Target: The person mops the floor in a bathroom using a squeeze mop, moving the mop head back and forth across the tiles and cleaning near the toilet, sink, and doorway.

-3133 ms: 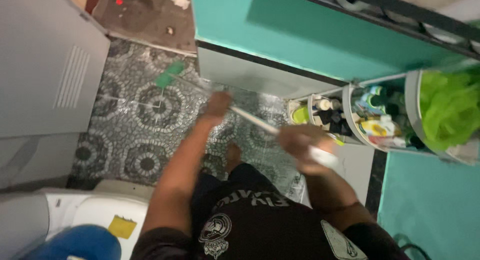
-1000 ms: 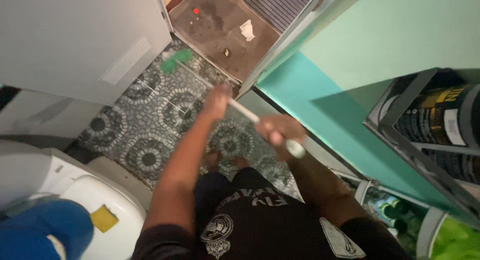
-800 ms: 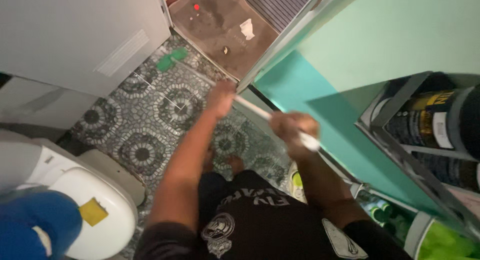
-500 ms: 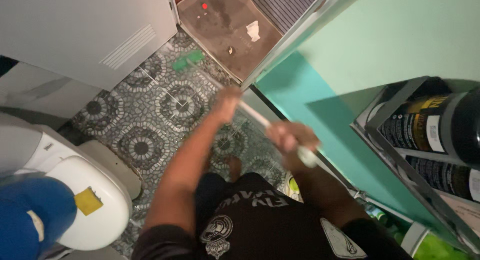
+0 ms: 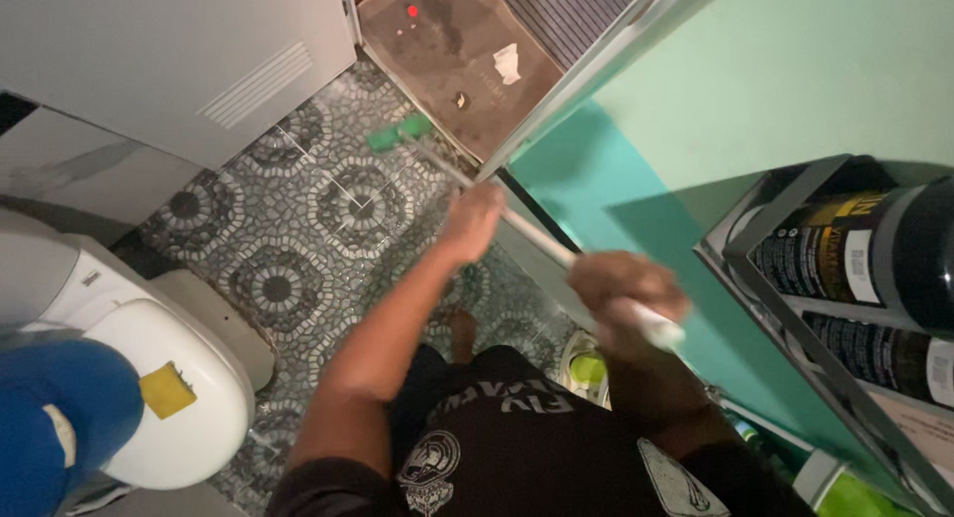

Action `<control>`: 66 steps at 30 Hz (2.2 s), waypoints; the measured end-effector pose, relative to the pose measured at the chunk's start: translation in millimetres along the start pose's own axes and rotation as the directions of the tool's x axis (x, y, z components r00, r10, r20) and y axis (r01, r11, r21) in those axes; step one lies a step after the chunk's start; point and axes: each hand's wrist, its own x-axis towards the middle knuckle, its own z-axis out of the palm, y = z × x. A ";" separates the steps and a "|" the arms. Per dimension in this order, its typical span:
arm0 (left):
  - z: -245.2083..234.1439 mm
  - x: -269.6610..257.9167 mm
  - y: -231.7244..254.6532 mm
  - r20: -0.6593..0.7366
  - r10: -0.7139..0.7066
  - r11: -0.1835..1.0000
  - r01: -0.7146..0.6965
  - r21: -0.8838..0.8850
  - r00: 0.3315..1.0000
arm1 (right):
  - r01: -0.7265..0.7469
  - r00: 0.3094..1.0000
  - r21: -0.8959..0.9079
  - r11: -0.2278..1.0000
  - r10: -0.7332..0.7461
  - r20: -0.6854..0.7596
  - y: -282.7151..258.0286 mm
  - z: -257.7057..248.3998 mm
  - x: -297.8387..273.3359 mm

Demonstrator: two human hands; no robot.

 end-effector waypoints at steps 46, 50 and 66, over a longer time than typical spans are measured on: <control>-76.9 -107.8 -54.5 -0.111 -0.695 0.587 0.471 -0.658 0.711 | -0.375 0.791 -0.180 0.909 0.415 0.450 32.1 50.8 -80.8; -49.7 -122.6 -2.4 -0.050 -0.685 0.678 0.611 -0.408 0.727 | -0.284 0.765 -0.248 0.926 0.375 0.523 -9.5 12.9 -44.5; -70.8 -225.5 -181.2 -0.449 -0.338 0.941 0.290 -0.174 0.827 | -0.160 0.789 -0.234 0.959 0.267 0.553 18.2 109.9 -109.8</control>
